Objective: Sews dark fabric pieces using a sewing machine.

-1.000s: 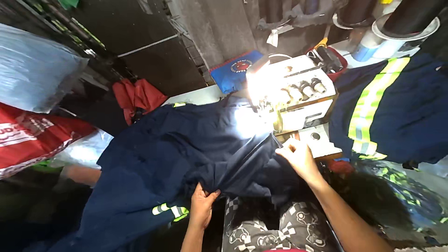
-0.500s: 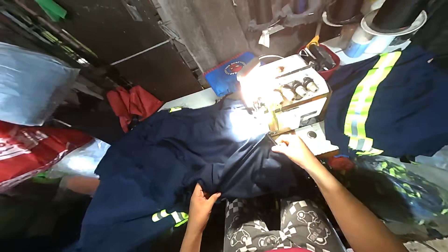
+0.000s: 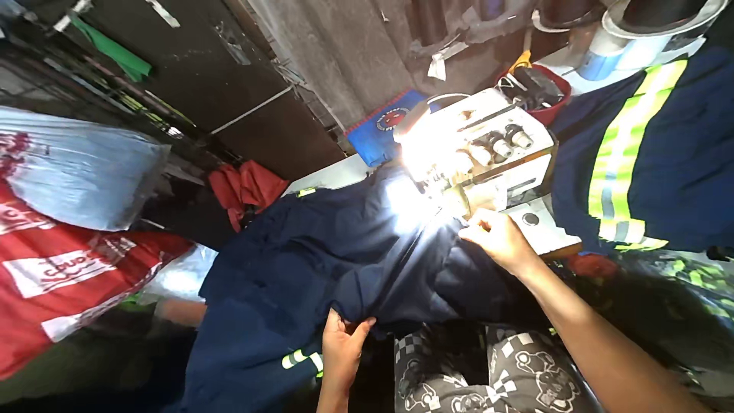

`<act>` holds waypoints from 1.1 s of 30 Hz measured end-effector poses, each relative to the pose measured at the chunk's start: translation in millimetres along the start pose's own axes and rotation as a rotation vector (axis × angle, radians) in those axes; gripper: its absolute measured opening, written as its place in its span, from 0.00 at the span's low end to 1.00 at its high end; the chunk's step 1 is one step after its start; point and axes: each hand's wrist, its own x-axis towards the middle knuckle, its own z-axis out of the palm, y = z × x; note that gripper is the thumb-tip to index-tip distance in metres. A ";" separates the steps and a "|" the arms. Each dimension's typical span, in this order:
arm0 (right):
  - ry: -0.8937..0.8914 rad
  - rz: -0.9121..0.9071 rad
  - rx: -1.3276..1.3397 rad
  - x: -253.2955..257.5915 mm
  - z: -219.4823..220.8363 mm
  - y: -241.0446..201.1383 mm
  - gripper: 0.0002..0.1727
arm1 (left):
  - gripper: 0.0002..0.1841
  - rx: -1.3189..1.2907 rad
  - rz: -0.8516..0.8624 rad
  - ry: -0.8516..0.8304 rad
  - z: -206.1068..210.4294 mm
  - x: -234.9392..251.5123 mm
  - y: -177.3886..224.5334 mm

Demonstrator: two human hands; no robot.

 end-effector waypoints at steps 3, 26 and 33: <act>0.001 -0.020 -0.003 9.4 1.7 -2.3 0.12 | 0.38 -0.046 0.055 -0.002 -2.1 9.6 0.3; 0.439 -0.101 0.343 -30.3 64.4 -8.1 0.18 | 0.41 0.238 -0.152 0.016 42.6 77.0 11.2; 0.417 -0.044 0.424 -22.1 62.6 12.7 0.17 | 0.42 -0.166 -0.272 0.077 41.6 76.5 -11.5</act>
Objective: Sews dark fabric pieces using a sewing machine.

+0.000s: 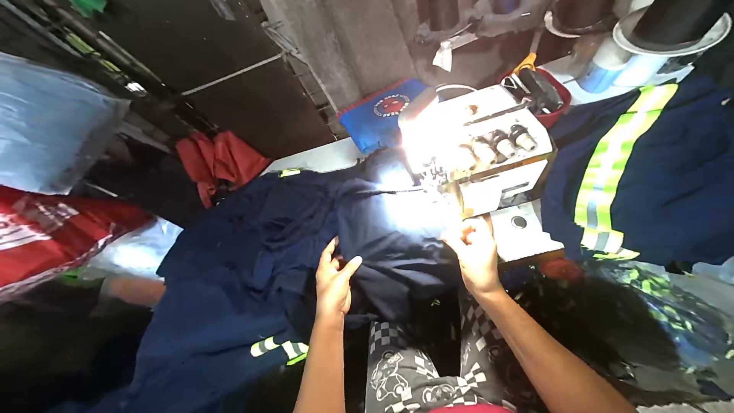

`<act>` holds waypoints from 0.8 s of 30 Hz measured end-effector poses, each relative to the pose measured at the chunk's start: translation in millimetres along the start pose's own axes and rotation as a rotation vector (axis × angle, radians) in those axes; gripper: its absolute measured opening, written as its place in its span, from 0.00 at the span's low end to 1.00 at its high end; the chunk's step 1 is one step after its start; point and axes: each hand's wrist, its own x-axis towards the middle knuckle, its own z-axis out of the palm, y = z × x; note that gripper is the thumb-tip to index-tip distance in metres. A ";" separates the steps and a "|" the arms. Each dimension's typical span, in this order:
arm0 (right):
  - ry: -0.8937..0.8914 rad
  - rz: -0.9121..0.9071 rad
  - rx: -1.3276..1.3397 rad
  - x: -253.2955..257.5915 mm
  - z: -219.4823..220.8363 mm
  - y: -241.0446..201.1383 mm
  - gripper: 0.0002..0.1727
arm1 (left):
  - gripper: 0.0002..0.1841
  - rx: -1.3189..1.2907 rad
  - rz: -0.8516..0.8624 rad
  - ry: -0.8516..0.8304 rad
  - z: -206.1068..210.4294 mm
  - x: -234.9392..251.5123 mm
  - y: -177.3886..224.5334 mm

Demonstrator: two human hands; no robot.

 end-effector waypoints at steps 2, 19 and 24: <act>-0.012 0.071 -0.024 7.0 0.2 4.2 0.17 | 0.42 -0.022 -0.008 -0.001 -1.3 0.9 0.3; -0.273 0.051 -0.369 20.7 -12.6 -22.1 0.11 | 0.41 -0.074 0.129 -0.069 -10.0 3.2 27.4; -0.183 -0.037 -0.408 32.3 0.4 -28.4 0.13 | 0.40 -0.099 0.181 -0.026 -5.0 24.6 42.8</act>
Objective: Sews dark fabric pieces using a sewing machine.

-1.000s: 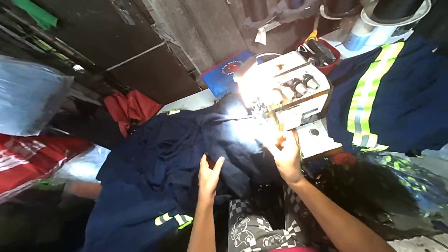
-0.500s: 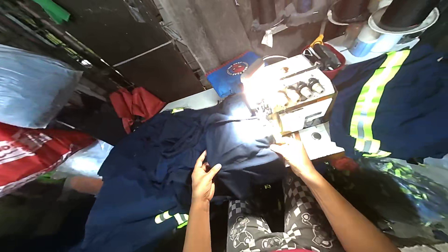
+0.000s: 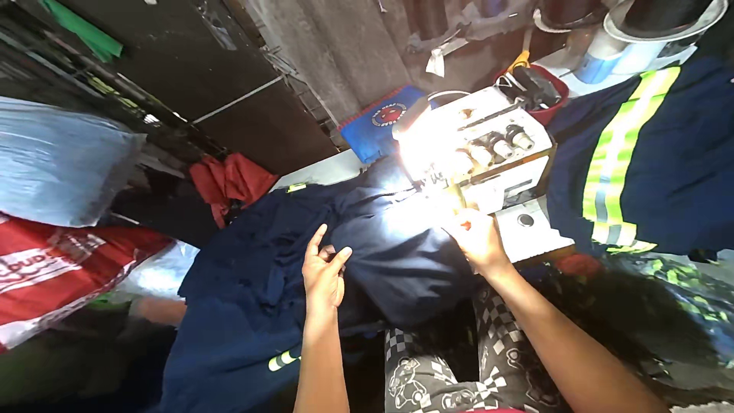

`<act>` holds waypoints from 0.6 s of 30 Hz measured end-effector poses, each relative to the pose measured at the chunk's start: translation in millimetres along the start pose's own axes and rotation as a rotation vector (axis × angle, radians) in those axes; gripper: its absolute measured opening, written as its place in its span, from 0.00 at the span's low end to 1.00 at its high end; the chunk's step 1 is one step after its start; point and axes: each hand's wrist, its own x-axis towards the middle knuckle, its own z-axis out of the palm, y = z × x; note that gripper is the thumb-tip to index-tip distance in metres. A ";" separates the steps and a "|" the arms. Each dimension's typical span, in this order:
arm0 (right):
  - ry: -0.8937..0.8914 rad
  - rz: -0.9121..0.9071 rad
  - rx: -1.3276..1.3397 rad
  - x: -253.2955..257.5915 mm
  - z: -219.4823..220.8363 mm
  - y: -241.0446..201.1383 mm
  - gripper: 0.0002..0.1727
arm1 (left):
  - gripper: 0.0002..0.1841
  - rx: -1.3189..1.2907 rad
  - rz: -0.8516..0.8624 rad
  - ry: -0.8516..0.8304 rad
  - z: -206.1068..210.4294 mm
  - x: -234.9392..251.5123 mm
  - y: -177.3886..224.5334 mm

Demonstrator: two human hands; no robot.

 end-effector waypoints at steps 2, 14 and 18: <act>0.037 -0.022 -0.002 -5.1 3.8 0.7 0.12 | 0.37 -0.010 -0.012 0.026 3.2 2.9 -3.7; -0.055 0.424 0.376 -143.2 -5.6 29.7 0.18 | 0.50 0.216 -0.134 -0.092 -15.1 -35.4 -31.3; 0.006 0.630 0.499 -111.7 13.9 76.1 0.13 | 0.48 0.200 -0.133 -0.069 -7.2 -32.2 -30.5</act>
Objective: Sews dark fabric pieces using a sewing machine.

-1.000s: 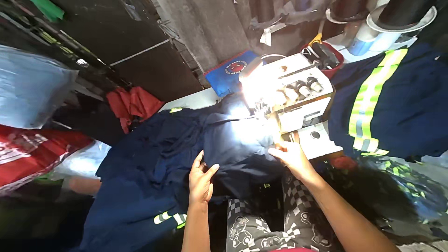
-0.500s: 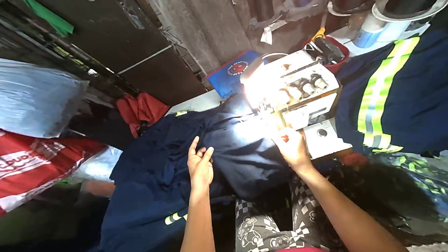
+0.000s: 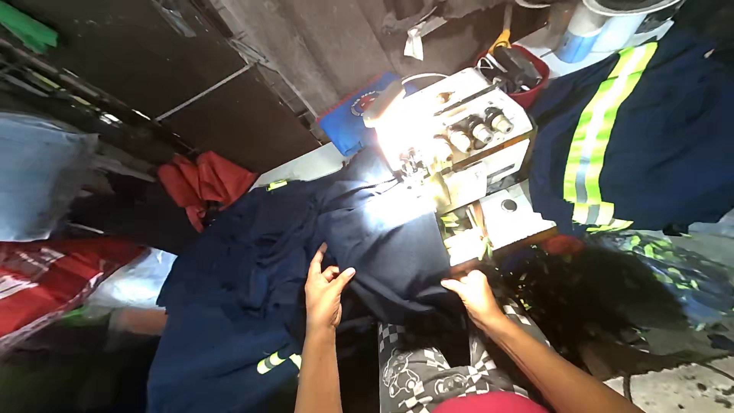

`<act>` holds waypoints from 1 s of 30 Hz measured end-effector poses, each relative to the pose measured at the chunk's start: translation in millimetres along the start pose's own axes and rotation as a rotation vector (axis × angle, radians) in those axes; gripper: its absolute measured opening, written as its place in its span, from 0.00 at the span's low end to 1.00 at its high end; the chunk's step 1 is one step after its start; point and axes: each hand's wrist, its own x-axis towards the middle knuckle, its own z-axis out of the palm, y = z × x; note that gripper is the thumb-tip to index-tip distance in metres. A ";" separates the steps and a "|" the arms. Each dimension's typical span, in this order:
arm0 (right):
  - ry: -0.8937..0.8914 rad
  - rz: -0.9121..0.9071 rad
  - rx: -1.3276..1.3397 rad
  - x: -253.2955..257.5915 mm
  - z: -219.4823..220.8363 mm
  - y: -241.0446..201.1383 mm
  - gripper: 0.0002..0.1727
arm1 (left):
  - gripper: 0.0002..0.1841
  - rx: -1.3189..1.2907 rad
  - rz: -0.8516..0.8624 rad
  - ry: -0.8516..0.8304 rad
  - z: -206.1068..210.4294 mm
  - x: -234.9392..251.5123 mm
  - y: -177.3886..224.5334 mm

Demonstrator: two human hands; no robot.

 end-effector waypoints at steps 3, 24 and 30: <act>-0.034 -0.064 -0.117 0.4 -6.5 4.1 0.06 | 0.48 -0.008 0.017 -0.015 -2.4 -1.2 3.7; -0.030 -0.671 -0.611 46.9 28.2 -106.3 0.15 | 0.43 0.076 0.254 0.116 38.0 31.8 30.6; -0.276 -0.459 -0.603 30.1 -8.5 -88.3 0.15 | 0.53 0.529 0.120 -0.063 65.5 -37.5 3.2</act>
